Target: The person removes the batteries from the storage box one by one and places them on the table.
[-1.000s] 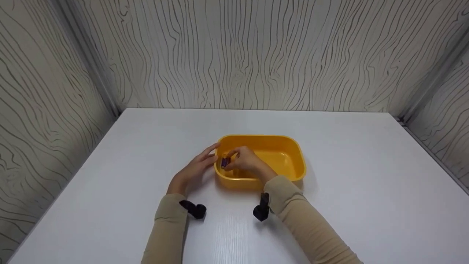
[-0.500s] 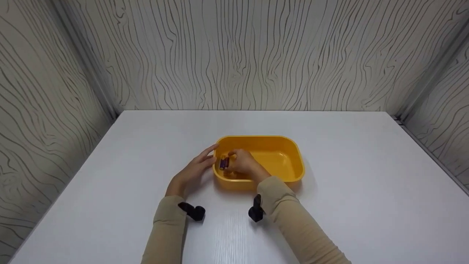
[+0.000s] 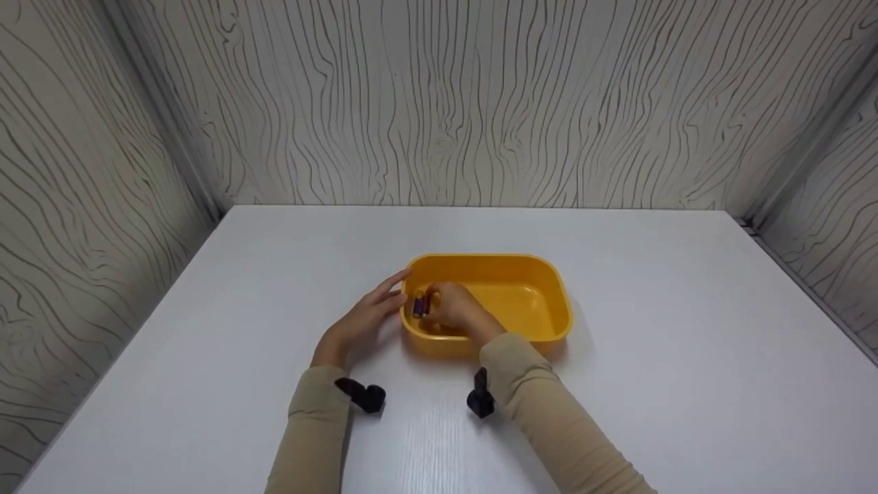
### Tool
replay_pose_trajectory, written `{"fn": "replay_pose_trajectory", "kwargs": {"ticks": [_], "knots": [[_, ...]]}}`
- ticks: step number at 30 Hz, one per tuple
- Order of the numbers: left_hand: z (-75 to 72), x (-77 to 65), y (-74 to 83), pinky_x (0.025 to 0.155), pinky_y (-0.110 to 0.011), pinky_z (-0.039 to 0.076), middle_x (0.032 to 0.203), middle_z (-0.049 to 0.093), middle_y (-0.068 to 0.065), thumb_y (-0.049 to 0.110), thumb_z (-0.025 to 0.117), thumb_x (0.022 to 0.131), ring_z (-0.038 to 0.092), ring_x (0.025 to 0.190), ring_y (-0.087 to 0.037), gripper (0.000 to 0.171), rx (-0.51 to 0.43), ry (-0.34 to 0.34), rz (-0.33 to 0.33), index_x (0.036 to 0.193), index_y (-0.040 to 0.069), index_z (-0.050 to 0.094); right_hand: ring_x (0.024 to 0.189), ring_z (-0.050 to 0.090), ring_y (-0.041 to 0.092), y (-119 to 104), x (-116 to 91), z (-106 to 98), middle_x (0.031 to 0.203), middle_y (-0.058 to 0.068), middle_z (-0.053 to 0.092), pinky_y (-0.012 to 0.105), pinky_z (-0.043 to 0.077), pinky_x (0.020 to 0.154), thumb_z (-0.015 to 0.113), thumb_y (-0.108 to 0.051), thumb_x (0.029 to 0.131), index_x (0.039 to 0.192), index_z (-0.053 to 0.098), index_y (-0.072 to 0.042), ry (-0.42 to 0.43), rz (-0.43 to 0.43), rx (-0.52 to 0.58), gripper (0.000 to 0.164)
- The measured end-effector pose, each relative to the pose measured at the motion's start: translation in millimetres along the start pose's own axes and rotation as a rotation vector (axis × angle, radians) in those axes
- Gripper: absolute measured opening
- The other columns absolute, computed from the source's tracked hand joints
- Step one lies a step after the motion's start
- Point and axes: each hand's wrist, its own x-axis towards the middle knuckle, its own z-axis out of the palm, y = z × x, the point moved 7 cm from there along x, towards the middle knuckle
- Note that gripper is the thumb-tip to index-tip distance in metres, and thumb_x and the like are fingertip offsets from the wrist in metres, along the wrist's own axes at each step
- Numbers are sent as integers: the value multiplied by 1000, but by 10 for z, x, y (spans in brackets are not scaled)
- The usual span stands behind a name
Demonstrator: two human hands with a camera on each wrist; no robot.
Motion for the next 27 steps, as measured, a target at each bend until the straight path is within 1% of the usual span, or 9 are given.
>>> {"fn": "replay_pose_trajectory", "kwargs": {"ticks": [5, 9, 15, 18, 21, 23, 25, 27], "knots": [[1, 8, 22, 123, -60, 10, 155, 39, -6, 44, 48, 98, 33, 146, -30, 48, 11, -15, 33, 145, 47, 35, 91, 55, 19, -20, 4, -6, 115, 13, 67, 27, 51, 82, 76, -15, 83, 123, 61, -2, 3, -33, -56, 45], [3, 13, 51, 123, -59, 13, 154, 40, -10, 41, 46, 100, 35, 145, -32, 51, 39, -31, 73, 148, 41, 32, 89, 55, 19, -36, -3, -38, 109, 11, 69, 30, 51, 88, 76, -17, 83, 117, 64, -2, 4, -51, -53, 39], [-5, -7, 53, 121, -63, 9, 154, 40, -10, 45, 46, 99, 31, 147, -33, 50, 68, -21, 44, 147, 44, 32, 95, 56, 20, -57, -43, -135, 110, 9, 67, 35, 50, 99, 76, -18, 83, 116, 65, -5, 6, -47, 40, 37], [-11, -10, 50, 122, -63, 9, 154, 40, -10, 46, 46, 99, 30, 148, -33, 49, 65, -15, 35, 146, 46, 33, 96, 55, 20, -80, -58, -186, 112, 9, 67, 34, 48, 100, 75, -17, 83, 118, 64, -6, 8, -57, 61, 38], [-9, -8, 49, 121, -63, 9, 155, 39, -9, 46, 46, 99, 29, 148, -33, 49, 57, -17, 38, 146, 46, 33, 93, 53, 19, -94, -69, -222, 111, 8, 66, 28, 48, 90, 74, -16, 84, 121, 63, -8, 5, -59, 60, 39], [-7, -6, 45, 121, -63, 8, 155, 39, -9, 46, 46, 98, 28, 148, -33, 49, 44, -17, 37, 146, 47, 33, 88, 50, 18, -106, -72, -238, 107, 7, 64, 24, 44, 79, 75, -17, 83, 122, 63, -8, 5, -64, 50, 41], [-6, -1, 42, 121, -64, 8, 155, 39, -9, 46, 47, 98, 28, 149, -34, 49, 37, -17, 38, 146, 46, 33, 84, 48, 17, -124, -84, -253, 101, 7, 62, 22, 41, 71, 76, -18, 83, 121, 63, -7, 11, -75, 31, 42], [-8, -1, 39, 121, -64, 7, 154, 40, -9, 46, 47, 98, 28, 149, -33, 50, 32, -14, 38, 146, 46, 34, 83, 48, 16, -148, -99, -272, 98, 6, 61, 20, 40, 67, 77, -19, 82, 120, 63, -5, 21, -91, 12, 43]]}}
